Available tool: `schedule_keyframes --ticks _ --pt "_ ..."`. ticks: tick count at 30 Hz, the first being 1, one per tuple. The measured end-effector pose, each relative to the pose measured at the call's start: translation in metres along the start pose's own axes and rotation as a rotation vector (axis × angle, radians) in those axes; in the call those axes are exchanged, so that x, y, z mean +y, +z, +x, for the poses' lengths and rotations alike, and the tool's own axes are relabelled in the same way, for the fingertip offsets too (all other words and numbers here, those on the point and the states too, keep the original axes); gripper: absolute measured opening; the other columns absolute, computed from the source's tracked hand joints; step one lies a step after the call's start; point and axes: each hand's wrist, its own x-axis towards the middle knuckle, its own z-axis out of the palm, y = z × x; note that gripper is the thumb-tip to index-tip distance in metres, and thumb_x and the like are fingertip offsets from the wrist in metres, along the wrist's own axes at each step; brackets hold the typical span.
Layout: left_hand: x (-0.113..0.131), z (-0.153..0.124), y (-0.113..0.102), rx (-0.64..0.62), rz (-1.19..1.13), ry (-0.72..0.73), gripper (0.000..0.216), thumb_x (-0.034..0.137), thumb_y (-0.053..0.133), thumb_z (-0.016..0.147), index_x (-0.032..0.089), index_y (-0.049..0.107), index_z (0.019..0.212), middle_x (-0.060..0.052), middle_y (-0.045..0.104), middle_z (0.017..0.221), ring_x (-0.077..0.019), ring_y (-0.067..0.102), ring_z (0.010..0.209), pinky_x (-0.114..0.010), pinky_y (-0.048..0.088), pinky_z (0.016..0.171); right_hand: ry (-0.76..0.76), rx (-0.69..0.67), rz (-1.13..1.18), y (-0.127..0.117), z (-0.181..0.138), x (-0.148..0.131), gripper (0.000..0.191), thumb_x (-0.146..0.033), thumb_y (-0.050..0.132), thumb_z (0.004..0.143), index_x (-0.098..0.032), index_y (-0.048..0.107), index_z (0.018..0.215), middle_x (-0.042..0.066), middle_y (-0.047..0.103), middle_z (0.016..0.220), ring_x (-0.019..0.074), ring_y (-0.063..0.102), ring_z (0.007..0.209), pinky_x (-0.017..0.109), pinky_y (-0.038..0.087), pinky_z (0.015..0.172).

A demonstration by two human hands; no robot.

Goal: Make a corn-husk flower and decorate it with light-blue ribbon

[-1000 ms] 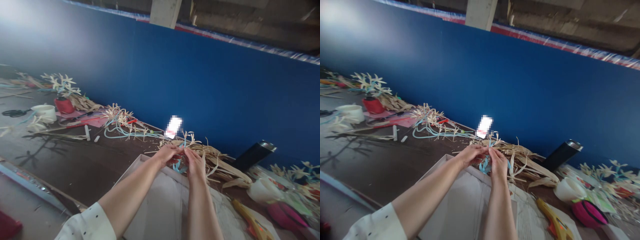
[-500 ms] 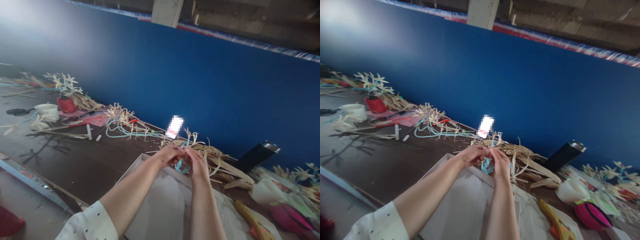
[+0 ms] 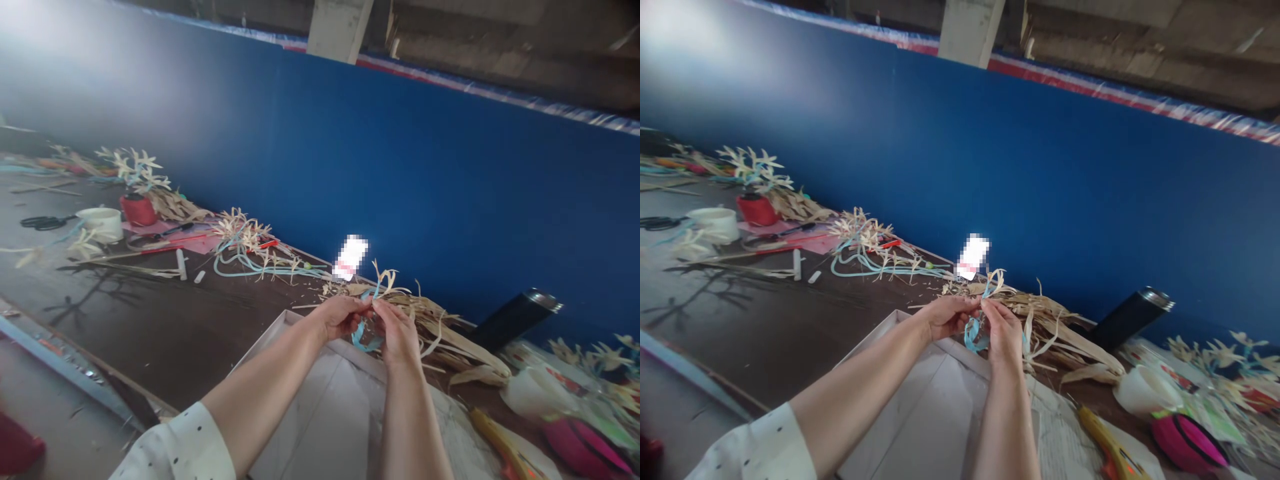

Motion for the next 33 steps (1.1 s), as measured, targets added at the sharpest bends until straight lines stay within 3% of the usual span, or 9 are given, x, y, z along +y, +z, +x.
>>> schedule_keyframes --ticks 8,21,28,33 --pt "-0.001 0.001 0.001 0.005 -0.083 -0.031 0.009 0.012 0.063 0.071 0.010 0.060 0.079 0.001 0.056 0.061 0.0010 0.043 0.040 -0.006 0.033 0.037 -0.017 -0.044 -0.056 0.000 -0.003 -0.005 0.031 -0.031 0.075 0.056 -0.017 0.071 0.083 0.005 0.070 0.079 0.0180 0.062 0.065 0.027 0.047 0.056" --pt "-0.002 0.000 0.002 0.052 0.019 0.088 0.018 0.019 0.072 0.061 0.010 0.059 0.070 0.001 0.058 0.060 0.0002 0.043 0.041 -0.010 0.032 0.039 -0.028 -0.072 -0.113 -0.005 -0.004 -0.008 0.035 -0.035 0.073 0.058 -0.017 0.071 0.088 0.006 0.070 0.081 0.0207 0.063 0.069 0.030 0.047 0.060" --pt "0.000 -0.004 0.007 0.085 0.074 0.171 0.023 0.022 0.075 0.058 0.010 0.059 0.068 -0.001 0.060 0.061 -0.0013 0.045 0.045 -0.013 0.033 0.042 -0.044 -0.111 -0.071 -0.008 -0.007 -0.013 0.033 -0.031 0.070 0.060 -0.016 0.071 0.089 0.000 0.062 0.060 0.0089 0.042 0.046 0.021 0.029 0.041" --pt "-0.001 -0.004 0.007 0.121 0.129 0.270 0.025 0.027 0.075 0.057 0.010 0.060 0.067 -0.001 0.061 0.062 -0.0015 0.044 0.046 -0.013 0.032 0.043 -0.066 -0.176 -0.042 -0.009 -0.007 -0.012 0.039 -0.040 0.062 0.068 -0.015 0.069 0.096 0.001 0.059 0.064 0.0068 0.032 0.045 0.020 0.017 0.038"
